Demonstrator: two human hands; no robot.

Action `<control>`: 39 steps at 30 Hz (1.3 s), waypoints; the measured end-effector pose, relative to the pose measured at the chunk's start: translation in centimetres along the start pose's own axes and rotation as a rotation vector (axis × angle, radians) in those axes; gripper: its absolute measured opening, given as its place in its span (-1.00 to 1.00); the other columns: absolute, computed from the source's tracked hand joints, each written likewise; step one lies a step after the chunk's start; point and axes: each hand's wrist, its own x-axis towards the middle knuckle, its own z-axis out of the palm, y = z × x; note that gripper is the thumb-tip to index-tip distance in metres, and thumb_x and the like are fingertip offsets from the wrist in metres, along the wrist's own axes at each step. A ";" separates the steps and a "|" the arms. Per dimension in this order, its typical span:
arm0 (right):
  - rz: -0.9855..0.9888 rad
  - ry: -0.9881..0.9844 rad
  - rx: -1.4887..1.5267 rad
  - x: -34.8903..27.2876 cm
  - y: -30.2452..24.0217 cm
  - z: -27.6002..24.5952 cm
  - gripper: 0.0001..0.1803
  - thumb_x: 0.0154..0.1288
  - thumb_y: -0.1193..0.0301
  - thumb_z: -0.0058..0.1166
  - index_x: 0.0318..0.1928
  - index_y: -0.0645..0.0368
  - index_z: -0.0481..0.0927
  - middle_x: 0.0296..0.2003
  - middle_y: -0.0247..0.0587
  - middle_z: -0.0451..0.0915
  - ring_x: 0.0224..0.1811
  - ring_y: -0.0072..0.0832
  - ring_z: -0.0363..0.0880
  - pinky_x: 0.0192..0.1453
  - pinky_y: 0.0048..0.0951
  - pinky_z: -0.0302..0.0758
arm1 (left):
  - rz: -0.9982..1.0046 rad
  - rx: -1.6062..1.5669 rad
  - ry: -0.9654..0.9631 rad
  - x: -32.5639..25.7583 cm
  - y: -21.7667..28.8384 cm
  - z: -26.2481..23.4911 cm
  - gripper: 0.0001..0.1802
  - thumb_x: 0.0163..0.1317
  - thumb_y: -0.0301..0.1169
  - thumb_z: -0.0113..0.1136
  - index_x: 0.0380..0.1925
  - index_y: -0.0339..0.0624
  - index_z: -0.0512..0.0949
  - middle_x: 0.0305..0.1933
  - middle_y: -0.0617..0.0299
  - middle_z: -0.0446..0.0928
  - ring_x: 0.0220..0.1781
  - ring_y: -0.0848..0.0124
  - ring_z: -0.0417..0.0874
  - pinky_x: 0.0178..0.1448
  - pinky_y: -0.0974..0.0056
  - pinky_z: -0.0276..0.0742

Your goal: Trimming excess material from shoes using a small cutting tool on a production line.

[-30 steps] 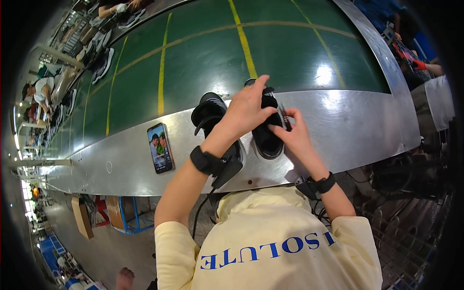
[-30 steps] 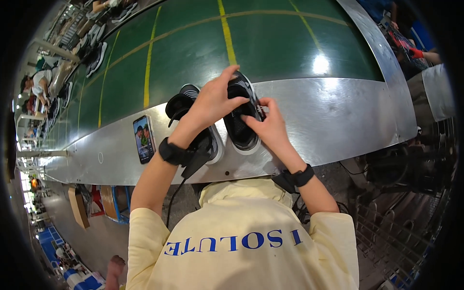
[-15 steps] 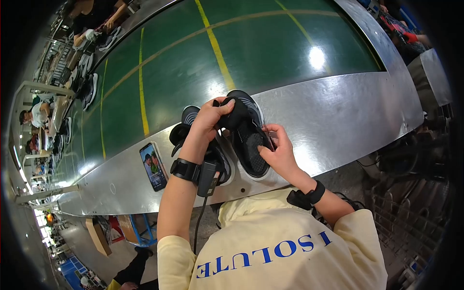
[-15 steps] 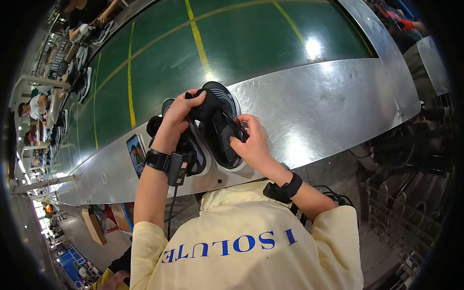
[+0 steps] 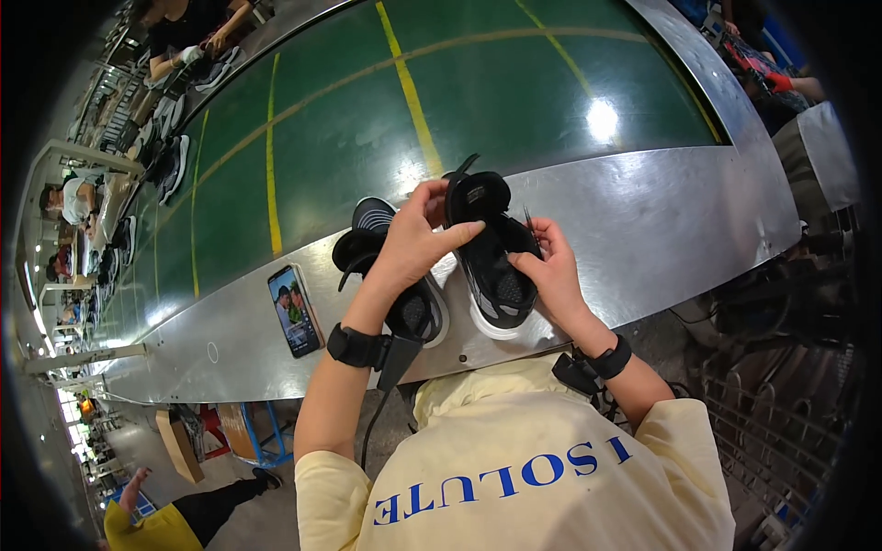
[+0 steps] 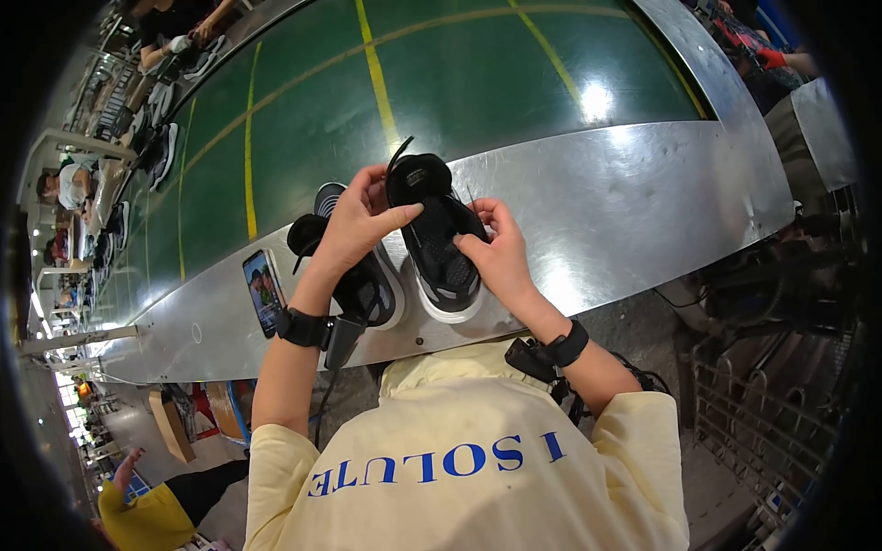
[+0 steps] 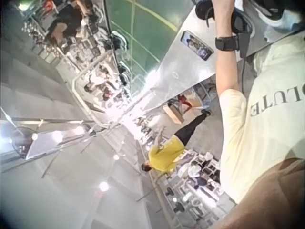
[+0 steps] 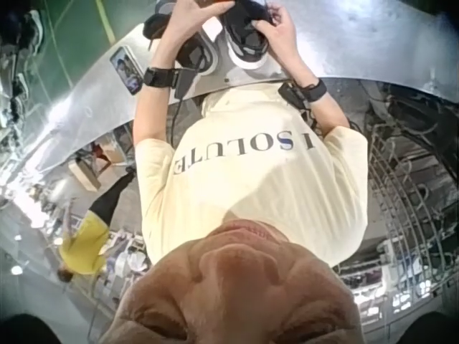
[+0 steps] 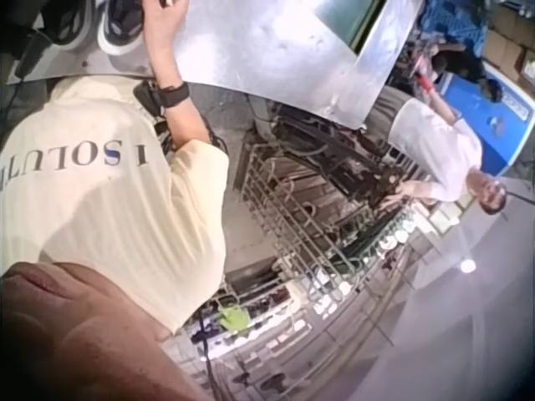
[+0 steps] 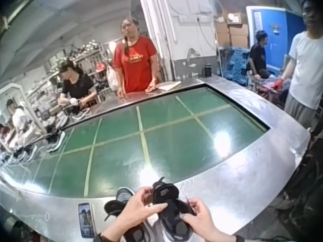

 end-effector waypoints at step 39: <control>0.477 0.019 0.378 4.3 -1.3 0.5 -0.82 0.25 0.28 0.10 -0.38 0.04 0.42 -0.63 -0.56 0.39 -0.85 -0.83 0.07 -0.79 -0.72 0.06 | 0.188 0.729 0.081 -7.3 -1.3 3.7 -0.57 -0.11 -0.75 -0.03 -0.14 -0.29 0.42 -0.16 -0.03 0.51 -0.23 0.00 0.57 -0.18 0.11 0.51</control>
